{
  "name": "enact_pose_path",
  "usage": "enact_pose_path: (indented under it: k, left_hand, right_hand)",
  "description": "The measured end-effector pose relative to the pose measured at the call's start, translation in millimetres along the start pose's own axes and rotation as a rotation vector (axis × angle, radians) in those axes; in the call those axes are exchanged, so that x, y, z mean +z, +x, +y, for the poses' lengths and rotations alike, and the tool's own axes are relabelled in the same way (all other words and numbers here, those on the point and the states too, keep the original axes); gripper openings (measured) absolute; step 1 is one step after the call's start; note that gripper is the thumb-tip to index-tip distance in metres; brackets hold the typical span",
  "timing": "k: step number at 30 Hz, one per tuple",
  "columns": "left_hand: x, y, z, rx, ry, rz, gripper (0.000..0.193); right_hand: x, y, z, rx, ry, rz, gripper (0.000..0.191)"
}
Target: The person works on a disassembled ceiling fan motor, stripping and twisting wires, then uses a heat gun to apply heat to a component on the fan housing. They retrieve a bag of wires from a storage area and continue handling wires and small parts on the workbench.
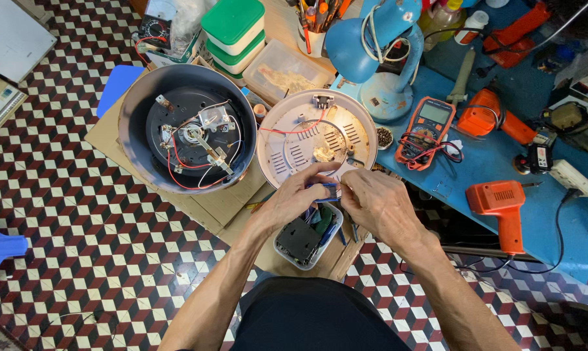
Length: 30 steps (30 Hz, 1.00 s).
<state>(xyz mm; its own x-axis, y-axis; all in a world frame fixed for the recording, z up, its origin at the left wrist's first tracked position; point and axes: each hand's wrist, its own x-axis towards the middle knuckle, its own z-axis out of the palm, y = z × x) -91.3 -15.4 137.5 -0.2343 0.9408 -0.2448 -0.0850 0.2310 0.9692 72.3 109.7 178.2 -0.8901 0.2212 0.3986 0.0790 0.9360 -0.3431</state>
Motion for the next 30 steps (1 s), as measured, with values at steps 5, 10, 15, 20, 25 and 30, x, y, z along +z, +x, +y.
enact_pose_path:
  k: [5,10,15,20,25,30]
  left_hand:
    - [-2,2,-6,-0.006,-0.034,0.03,0.047]
    - [0,10,-14,0.045,-0.064,0.031,0.044]
    - [-5,9,-16,0.032,-0.084,-0.057,0.046]
    - [-8,5,-13,-0.002,-0.034,-0.158,0.048]
    - [-12,4,-11,0.044,-0.117,-0.237,0.049]
    - [-13,1,-12,0.009,-0.168,-0.204,0.045]
  right_hand:
    - [11,0,0,0.44,0.276,-0.058,0.015]
    - [23,3,12,0.553,0.573,-0.052,0.018]
    - [19,3,22,0.759,0.975,-0.069,0.027]
    - [3,2,22,0.737,1.096,-0.189,0.028]
    - [-14,7,22,0.763,1.228,-0.275,0.026]
    - [-30,12,28,0.799,1.253,-0.338,0.026]
